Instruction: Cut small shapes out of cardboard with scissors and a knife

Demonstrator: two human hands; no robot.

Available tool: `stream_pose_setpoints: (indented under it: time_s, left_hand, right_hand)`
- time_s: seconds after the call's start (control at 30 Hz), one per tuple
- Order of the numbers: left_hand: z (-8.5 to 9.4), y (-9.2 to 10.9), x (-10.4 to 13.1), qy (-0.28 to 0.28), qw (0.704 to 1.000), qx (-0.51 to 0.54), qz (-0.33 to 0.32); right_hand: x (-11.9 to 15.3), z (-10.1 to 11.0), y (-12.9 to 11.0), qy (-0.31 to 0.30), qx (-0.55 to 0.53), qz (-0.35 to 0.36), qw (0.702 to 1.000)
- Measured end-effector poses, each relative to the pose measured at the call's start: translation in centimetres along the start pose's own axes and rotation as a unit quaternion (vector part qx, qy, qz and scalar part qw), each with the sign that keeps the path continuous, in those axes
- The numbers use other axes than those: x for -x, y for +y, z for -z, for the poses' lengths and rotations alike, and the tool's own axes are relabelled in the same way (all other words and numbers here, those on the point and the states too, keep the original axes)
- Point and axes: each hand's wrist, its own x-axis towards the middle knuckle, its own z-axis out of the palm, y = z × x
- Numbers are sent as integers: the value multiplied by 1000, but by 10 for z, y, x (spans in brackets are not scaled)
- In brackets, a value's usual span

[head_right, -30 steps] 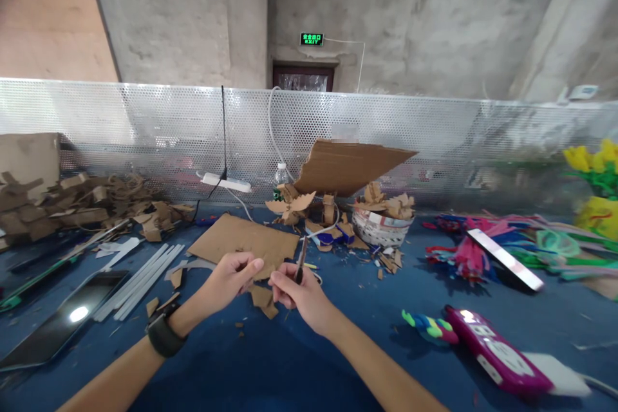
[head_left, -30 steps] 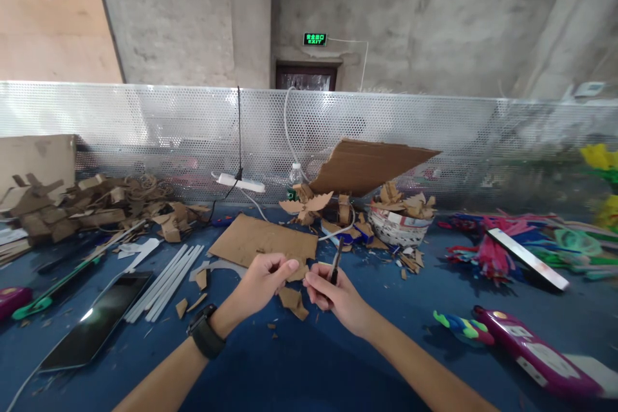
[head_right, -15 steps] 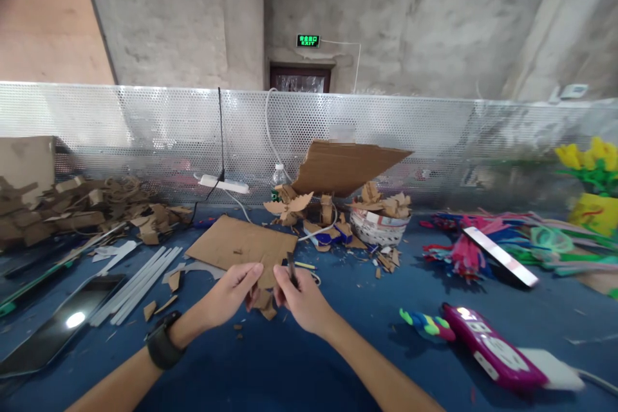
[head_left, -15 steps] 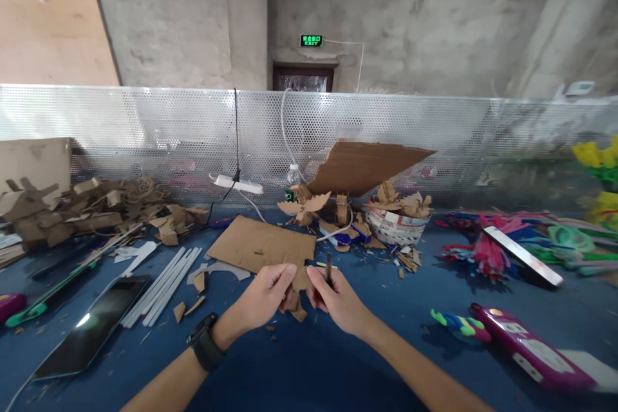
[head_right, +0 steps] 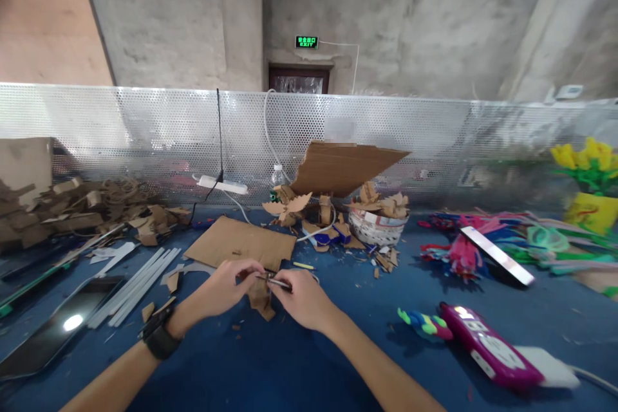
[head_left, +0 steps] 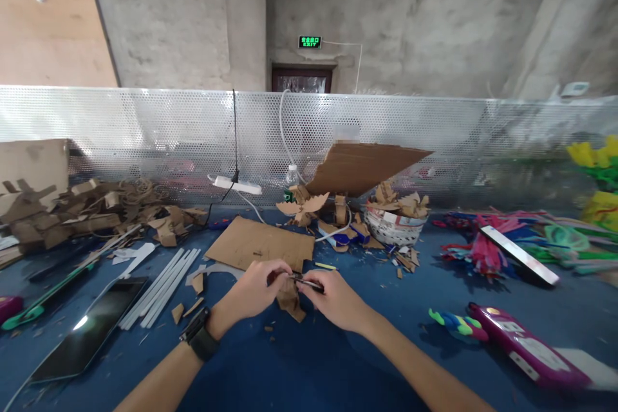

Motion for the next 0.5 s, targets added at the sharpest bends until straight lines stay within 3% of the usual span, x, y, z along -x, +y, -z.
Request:
stream_pose_setpoints:
  time_s: [0.27,0.5]
  left_hand:
    - [-9,-6,3,-60,995,-73,-9]
    - [-13,-7,9,-132,990,-58,-11]
  right_hand:
    - [-1,16,11,-45,50,-42,997]
    - [-5,33,33,23,39,-69,997]
